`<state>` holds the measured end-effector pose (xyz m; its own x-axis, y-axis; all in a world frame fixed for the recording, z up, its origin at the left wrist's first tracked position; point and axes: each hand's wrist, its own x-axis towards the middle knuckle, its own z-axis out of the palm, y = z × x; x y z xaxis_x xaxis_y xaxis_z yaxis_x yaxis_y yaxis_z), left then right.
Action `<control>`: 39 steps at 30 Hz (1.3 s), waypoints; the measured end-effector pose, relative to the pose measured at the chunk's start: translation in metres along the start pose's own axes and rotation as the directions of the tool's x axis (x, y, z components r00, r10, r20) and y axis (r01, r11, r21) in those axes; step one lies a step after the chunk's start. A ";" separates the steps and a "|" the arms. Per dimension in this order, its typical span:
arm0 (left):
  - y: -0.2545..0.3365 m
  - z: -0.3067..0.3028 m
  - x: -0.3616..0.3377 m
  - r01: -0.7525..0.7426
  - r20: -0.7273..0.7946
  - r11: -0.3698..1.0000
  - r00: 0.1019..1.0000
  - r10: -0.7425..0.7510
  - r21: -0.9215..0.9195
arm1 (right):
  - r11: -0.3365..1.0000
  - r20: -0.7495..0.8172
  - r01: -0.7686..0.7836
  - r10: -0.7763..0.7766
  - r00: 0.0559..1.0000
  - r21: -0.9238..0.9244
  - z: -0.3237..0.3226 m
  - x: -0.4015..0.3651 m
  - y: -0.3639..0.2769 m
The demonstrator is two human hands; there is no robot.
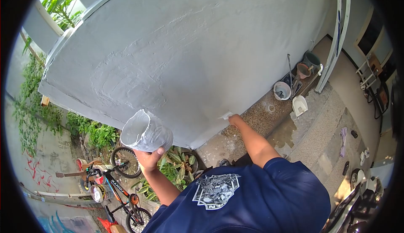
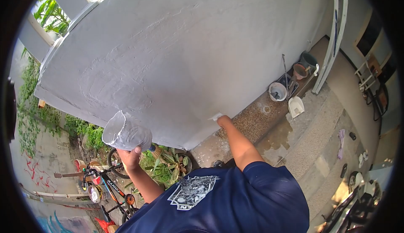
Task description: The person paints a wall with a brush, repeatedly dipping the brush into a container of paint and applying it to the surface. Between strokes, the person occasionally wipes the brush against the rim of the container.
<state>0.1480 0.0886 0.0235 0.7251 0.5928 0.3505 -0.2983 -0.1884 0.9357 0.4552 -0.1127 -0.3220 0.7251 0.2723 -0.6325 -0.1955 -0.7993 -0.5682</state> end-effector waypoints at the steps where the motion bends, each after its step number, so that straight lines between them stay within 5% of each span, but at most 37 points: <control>1: 0.001 0.004 -0.003 -0.046 -0.006 0.999 0.999 0.046 0.006 | 0.961 -0.005 0.055 -0.058 0.998 -0.271 0.001 -0.004 -0.004; 2: 0.002 0.005 -0.003 -0.090 -0.012 0.996 0.996 0.090 0.012 | 0.961 -0.009 0.064 -0.069 0.998 -0.269 0.000 -0.003 -0.014; 4: -0.001 -0.004 -0.005 -0.065 0.017 0.997 0.998 0.064 0.037 | 0.990 -0.035 0.078 -0.074 0.997 0.115 -0.015 -0.053 -0.054; 7: -0.001 -0.012 -0.016 0.017 0.049 0.995 0.999 -0.021 0.094 | 0.938 -0.171 0.343 -0.329 0.929 0.058 -0.044 -0.097 -0.125; 9: -0.002 -0.015 -0.016 -0.048 0.001 0.989 0.999 0.048 0.141 | 0.867 -0.200 0.473 -0.441 0.875 0.158 -0.059 -0.134 -0.143; 12: 0.001 -0.010 -0.013 -0.052 -0.075 0.996 0.996 0.057 0.067 | 0.586 -0.277 0.644 -0.596 0.754 0.492 -0.105 -0.219 -0.180; 13: 0.001 -0.014 -0.015 -0.013 -0.068 0.997 0.998 0.018 0.077 | 0.600 -0.259 0.632 -0.592 0.763 0.490 -0.120 -0.246 -0.193; 15: 0.002 -0.015 -0.016 0.016 -0.077 0.995 0.997 -0.009 0.094 | 0.280 -0.464 0.759 -0.651 0.600 0.588 -0.142 -0.276 -0.217; 18: 0.005 -0.016 -0.015 0.005 -0.107 0.990 0.994 0.011 0.142 | 0.287 -0.510 0.815 -0.663 0.548 0.504 -0.118 -0.243 -0.221; 20: 0.005 -0.019 -0.019 0.009 -0.125 0.994 0.992 0.005 0.110 | 0.573 -0.481 0.799 -0.656 0.581 0.184 -0.067 -0.186 -0.196; 22: 0.004 -0.020 -0.026 0.020 -0.179 1.000 0.984 -0.018 0.010 | 0.747 -0.408 0.655 -0.567 0.716 0.113 -0.005 -0.120 -0.145; 27: 0.011 -0.035 -0.039 0.105 -0.198 0.984 0.977 -0.075 0.144 | 0.935 -0.279 0.354 -0.345 0.896 -0.022 0.052 -0.035 -0.041; 28: 0.014 -0.035 -0.043 0.102 -0.238 0.982 0.969 -0.062 0.158 | 0.993 -0.079 0.115 -0.112 0.991 0.037 0.052 -0.011 -0.028; 29: 0.016 -0.034 -0.046 0.093 -0.276 0.981 0.960 -0.043 0.168 | 0.990 0.126 -0.134 0.128 0.984 0.043 0.054 0.006 -0.017; 33: 0.018 -0.040 -0.057 0.075 -0.287 0.982 0.958 -0.023 0.171 | 0.995 -0.053 0.057 -0.061 0.997 -0.078 0.065 0.020 -0.013; 35: 0.018 -0.042 -0.056 0.066 -0.292 0.986 0.956 -0.020 0.151 | 0.954 -0.269 0.287 -0.299 0.916 -0.082 0.051 -0.016 -0.052; 39: 0.006 -0.042 -0.038 0.008 -0.260 0.989 0.965 0.031 0.147 | 0.921 -0.322 0.385 -0.347 0.881 0.063 0.001 -0.084 -0.090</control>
<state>0.0929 0.0977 0.0142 0.5292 0.7697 0.3570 -0.1981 -0.2971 0.9341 0.4113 -0.0628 -0.2181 0.9190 0.3449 -0.1908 0.0579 -0.5971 -0.8001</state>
